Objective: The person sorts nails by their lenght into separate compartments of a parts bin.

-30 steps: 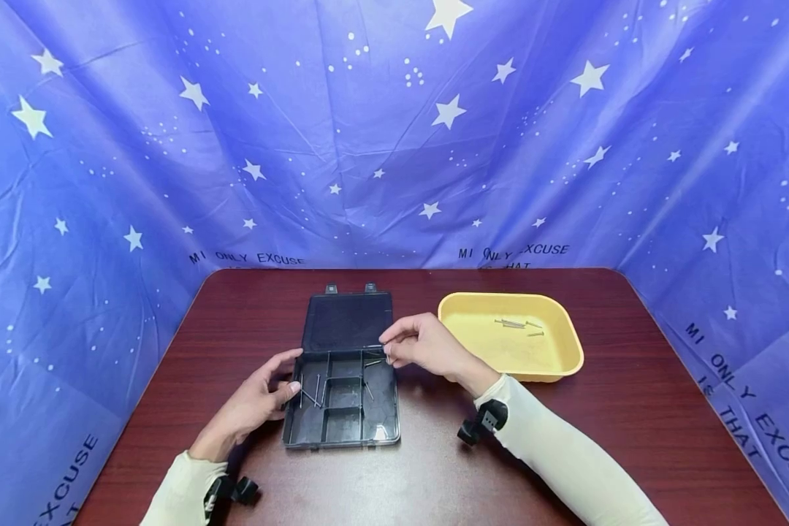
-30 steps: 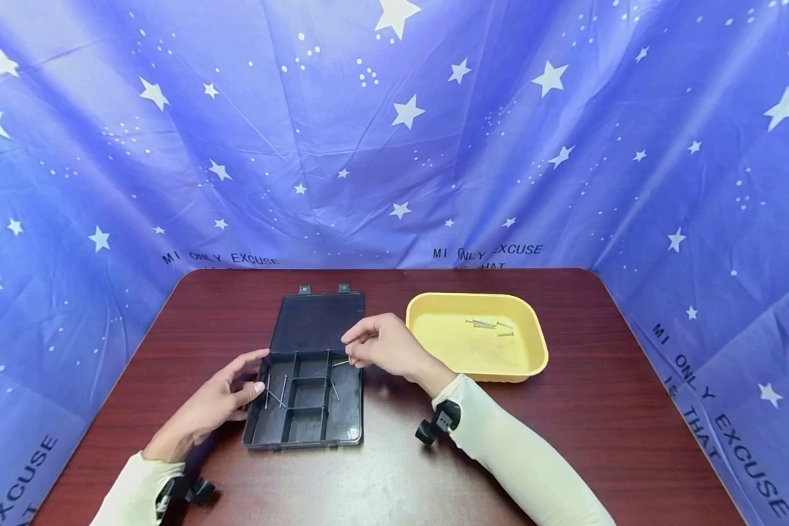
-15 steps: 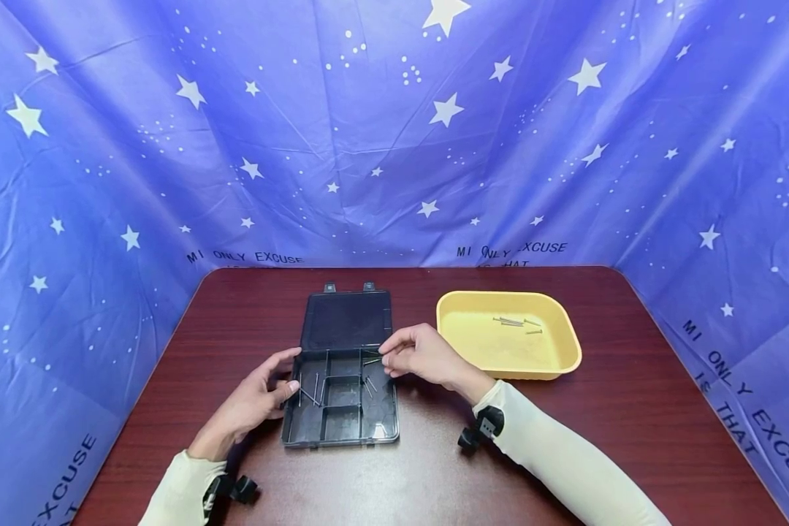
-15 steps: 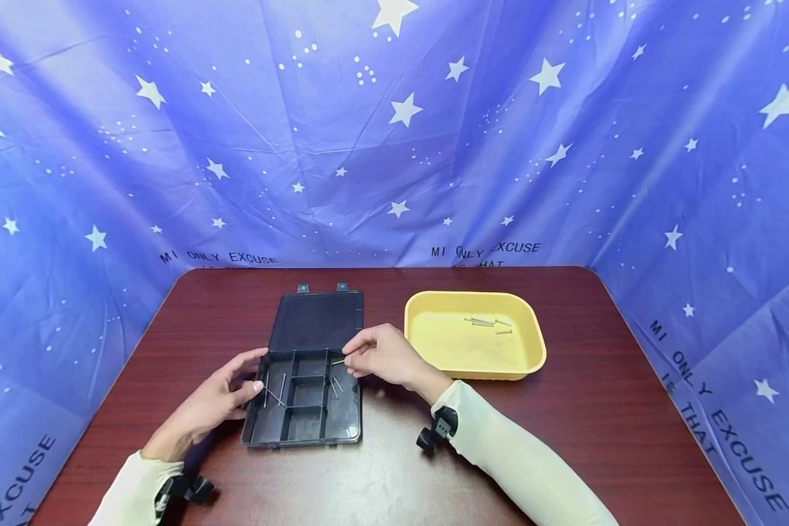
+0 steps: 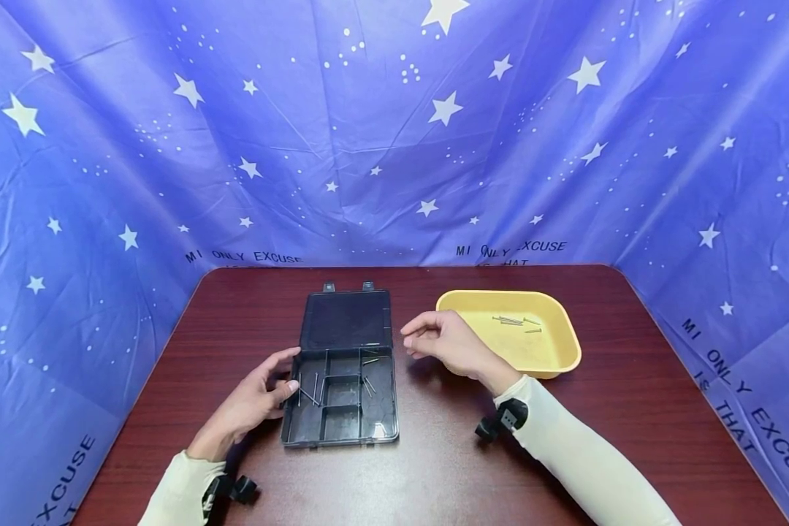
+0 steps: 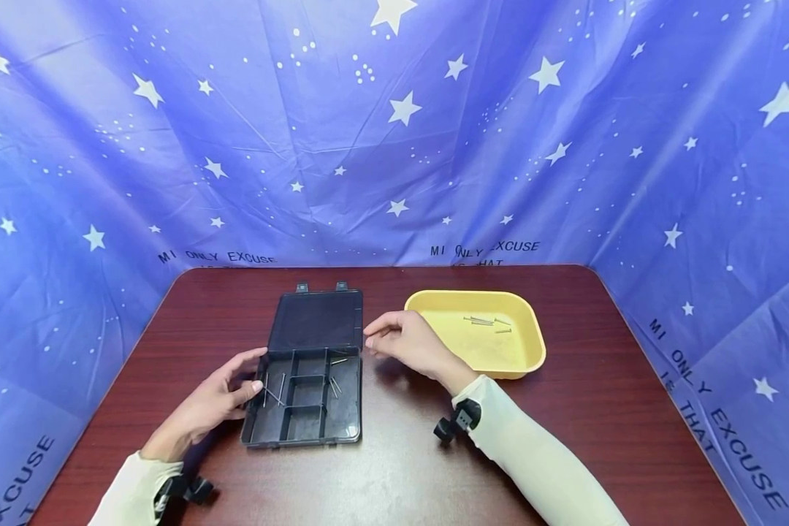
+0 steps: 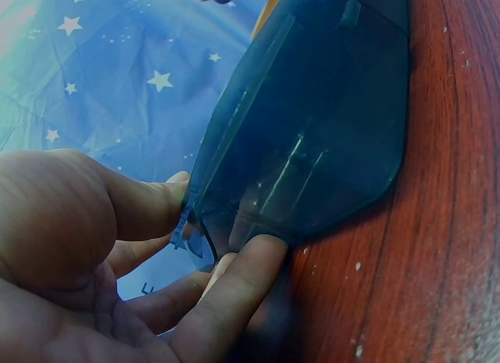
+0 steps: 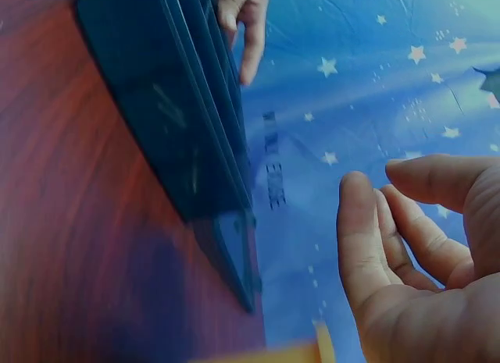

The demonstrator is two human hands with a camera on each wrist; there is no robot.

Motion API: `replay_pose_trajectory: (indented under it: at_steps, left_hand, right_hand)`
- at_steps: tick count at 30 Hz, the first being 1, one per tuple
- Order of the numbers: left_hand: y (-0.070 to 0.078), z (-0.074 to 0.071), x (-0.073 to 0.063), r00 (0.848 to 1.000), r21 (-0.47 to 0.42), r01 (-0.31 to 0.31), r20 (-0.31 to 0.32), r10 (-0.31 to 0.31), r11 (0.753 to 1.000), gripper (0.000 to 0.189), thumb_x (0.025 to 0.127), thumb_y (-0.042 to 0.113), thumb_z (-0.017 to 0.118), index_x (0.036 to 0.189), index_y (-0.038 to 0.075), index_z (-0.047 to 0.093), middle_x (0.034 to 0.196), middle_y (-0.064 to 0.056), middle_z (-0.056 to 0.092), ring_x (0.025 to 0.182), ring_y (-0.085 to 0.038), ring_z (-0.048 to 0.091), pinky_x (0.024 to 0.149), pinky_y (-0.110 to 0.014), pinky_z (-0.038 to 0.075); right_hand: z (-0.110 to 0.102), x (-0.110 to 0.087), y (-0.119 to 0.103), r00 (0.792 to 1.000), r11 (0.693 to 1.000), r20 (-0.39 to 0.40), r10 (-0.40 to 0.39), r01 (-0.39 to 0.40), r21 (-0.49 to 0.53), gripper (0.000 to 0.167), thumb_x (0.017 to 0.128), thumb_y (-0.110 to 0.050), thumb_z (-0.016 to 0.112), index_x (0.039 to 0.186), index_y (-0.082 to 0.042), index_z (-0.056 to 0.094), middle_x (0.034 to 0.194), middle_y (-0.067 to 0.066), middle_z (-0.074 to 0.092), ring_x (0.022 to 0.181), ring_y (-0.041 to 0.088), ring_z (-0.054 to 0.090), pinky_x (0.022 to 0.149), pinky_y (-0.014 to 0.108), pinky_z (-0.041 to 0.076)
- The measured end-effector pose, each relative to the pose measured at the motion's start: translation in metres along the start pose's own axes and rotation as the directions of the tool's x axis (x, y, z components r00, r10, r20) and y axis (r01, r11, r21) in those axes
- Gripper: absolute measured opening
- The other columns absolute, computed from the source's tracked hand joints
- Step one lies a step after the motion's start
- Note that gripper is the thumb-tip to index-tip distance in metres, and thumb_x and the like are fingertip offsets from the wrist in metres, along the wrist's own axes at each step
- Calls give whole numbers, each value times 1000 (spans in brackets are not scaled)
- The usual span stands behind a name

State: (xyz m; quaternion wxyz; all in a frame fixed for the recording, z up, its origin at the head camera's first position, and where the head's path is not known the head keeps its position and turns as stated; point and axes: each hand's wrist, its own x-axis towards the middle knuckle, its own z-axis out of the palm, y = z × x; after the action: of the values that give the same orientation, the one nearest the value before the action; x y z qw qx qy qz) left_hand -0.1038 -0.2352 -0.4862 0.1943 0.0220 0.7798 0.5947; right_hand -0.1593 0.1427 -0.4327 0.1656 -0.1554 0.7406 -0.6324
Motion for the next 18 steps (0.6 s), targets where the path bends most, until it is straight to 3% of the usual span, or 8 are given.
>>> replay_pose_trajectory:
  at_steps: [4,8,12,18]
  left_hand:
    - [0,0,0,1000,2,-1,0,1,1000,64,106,6,62,164,19,35,157,-28,40,110,-29,63,85,-55,61]
    - [1,0,0,1000,6,-8,-3,8,1000,64,106,6,62,163,18,36,156,-29,41,110,-29,64,84,-54,62]
    - [2,-1,0,1000,8,-15,0,15,1000,64,106,5,62,163,17,35,156,-29,41,109,-30,64,84,-56,62]
    - [0,0,1,1000,16,-4,-6,5,1000,64,106,5,62,163,18,36,156,-28,41,111,-28,63,84,-55,62]
  right_hand:
    - [-23,-4,1,998,1000,-54,-10,8,-24,27,95,2,72,119,14,69,95,14,75,80,14,75,83,43,64]
    - [-50,-8,8,995,998,-97,-31,25,-66,29,95,2,73,120,15,67,99,22,74,81,12,74,79,29,64]
    - [-78,-13,17,989,991,-141,-41,22,-133,31,95,3,71,123,16,66,102,24,75,82,7,73,78,26,62]
    - [-114,-21,30,973,964,-229,17,-76,-254,33,96,-4,74,125,9,69,105,23,76,85,7,72,78,23,60]
